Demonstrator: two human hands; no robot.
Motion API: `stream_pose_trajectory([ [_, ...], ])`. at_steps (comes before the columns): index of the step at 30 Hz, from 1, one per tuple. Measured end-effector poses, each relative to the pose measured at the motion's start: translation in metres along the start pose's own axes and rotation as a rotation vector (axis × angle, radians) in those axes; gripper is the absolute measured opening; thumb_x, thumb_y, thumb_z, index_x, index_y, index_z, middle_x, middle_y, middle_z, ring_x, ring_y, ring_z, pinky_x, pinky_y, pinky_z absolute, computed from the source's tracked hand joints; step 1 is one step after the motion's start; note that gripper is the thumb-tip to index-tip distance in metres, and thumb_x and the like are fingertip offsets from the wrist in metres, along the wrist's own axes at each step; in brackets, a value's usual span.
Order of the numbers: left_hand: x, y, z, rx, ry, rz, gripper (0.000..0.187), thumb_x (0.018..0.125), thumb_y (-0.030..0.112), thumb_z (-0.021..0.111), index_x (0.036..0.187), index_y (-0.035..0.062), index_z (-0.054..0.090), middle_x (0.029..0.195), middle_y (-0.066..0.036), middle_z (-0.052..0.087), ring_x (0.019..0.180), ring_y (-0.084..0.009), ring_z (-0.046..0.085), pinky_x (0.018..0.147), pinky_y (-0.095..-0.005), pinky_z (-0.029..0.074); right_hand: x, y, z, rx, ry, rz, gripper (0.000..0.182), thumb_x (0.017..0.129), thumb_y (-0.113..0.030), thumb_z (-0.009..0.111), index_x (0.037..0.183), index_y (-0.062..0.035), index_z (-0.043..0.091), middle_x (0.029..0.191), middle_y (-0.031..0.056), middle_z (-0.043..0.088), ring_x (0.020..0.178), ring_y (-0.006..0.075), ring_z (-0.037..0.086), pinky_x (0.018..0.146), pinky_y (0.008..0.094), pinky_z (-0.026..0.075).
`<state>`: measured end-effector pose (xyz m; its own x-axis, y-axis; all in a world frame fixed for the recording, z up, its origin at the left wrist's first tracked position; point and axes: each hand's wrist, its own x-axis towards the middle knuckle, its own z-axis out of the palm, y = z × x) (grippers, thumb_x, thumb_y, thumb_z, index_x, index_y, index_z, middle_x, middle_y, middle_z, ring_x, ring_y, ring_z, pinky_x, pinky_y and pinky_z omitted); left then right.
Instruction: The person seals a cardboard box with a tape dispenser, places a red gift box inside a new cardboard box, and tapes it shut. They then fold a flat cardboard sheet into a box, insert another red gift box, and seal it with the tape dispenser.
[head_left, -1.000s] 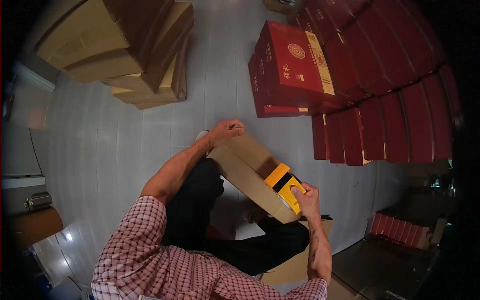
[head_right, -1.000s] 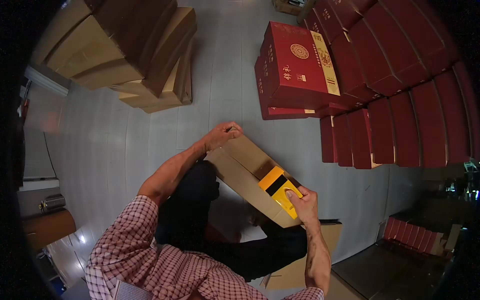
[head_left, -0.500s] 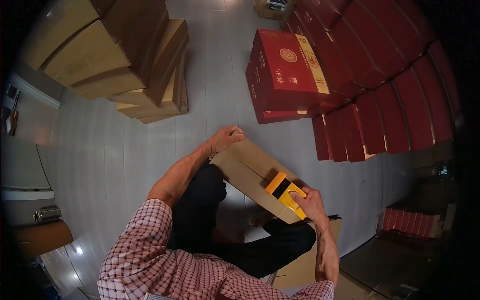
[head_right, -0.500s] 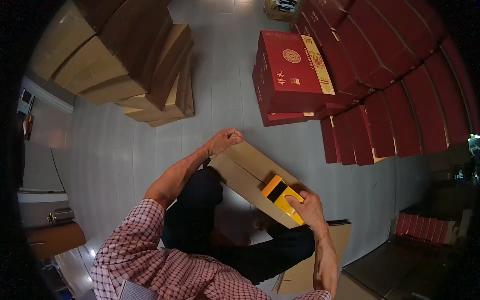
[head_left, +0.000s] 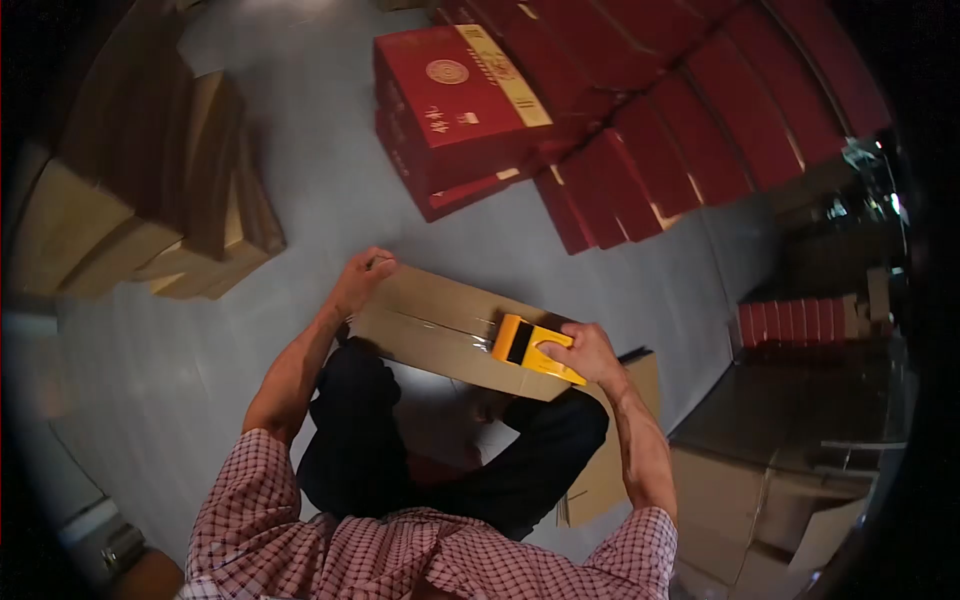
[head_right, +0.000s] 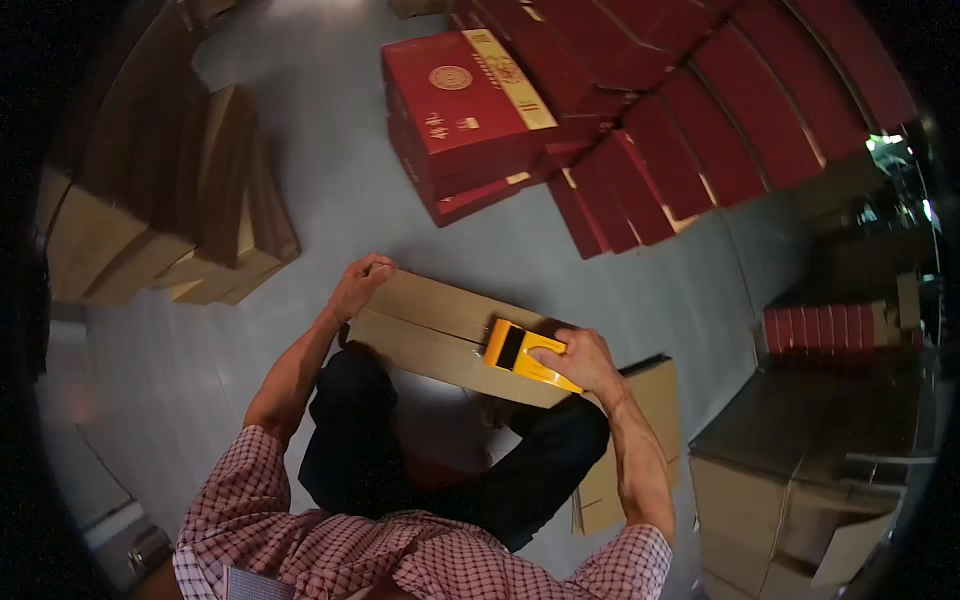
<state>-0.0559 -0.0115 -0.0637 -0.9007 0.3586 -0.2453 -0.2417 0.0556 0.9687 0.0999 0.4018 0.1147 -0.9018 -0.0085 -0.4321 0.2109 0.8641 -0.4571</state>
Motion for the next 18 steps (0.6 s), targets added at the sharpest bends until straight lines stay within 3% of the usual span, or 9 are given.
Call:
stream_pose_trajectory([
  [3,0.007,-0.005,0.0,-0.065,-0.016,0.011,0.018,0.104,0.022,0.067,0.112,0.0064,0.069,0.096,0.004,0.067,0.089,-0.006,0.059,0.08,-0.0258,0.051,-0.002,-0.002,-0.002,0.145,-0.013,0.06,0.052,0.085,-0.05,0.081,0.075,-0.0005,0.068,0.066,0.0142,0.065,0.06,0.0243,0.06,0.062,0.0414,0.05],
  [9,0.006,0.003,0.0,-0.097,-0.054,0.006,0.021,0.107,0.027,0.065,0.112,0.007,0.067,0.097,0.004,0.069,0.085,-0.0057,0.061,0.078,-0.0267,0.053,0.001,-0.011,-0.014,0.091,-0.05,0.076,0.053,0.084,-0.056,0.078,0.083,-0.0031,0.074,0.067,0.0123,0.066,0.065,0.0253,0.063,0.067,0.0404,0.052],
  [12,0.009,0.004,-0.001,-0.059,-0.033,0.017,0.021,0.106,0.029,0.069,0.103,0.0075,0.07,0.093,0.006,0.067,0.085,-0.0041,0.059,0.077,-0.0261,0.051,0.001,-0.007,-0.014,0.126,-0.06,0.051,0.051,0.087,-0.052,0.078,0.087,-0.0017,0.075,0.068,0.0103,0.067,0.062,0.0185,0.06,0.062,0.0368,0.051],
  [15,0.013,0.015,-0.005,0.158,-0.036,0.046,0.018,0.103,0.025,0.07,0.102,0.0066,0.069,0.09,0.002,0.07,0.079,-0.0109,0.063,0.077,-0.0286,0.052,0.001,-0.003,-0.014,0.05,-0.049,0.011,0.057,0.086,-0.057,0.076,0.083,-0.0003,0.072,0.065,0.0137,0.063,0.059,0.0242,0.057,0.062,0.0412,0.049],
  [18,0.035,0.076,0.001,1.093,-0.265,0.106,0.029,0.102,0.032,0.069,0.108,0.0037,0.07,0.087,-0.007,0.072,0.085,-0.0152,0.068,0.08,-0.0333,0.055,-0.003,-0.006,-0.019,0.03,-0.006,-0.055,0.061,0.085,-0.061,0.074,0.08,0.0,0.071,0.065,0.0149,0.062,0.06,0.0291,0.057,0.064,0.0443,0.049],
])
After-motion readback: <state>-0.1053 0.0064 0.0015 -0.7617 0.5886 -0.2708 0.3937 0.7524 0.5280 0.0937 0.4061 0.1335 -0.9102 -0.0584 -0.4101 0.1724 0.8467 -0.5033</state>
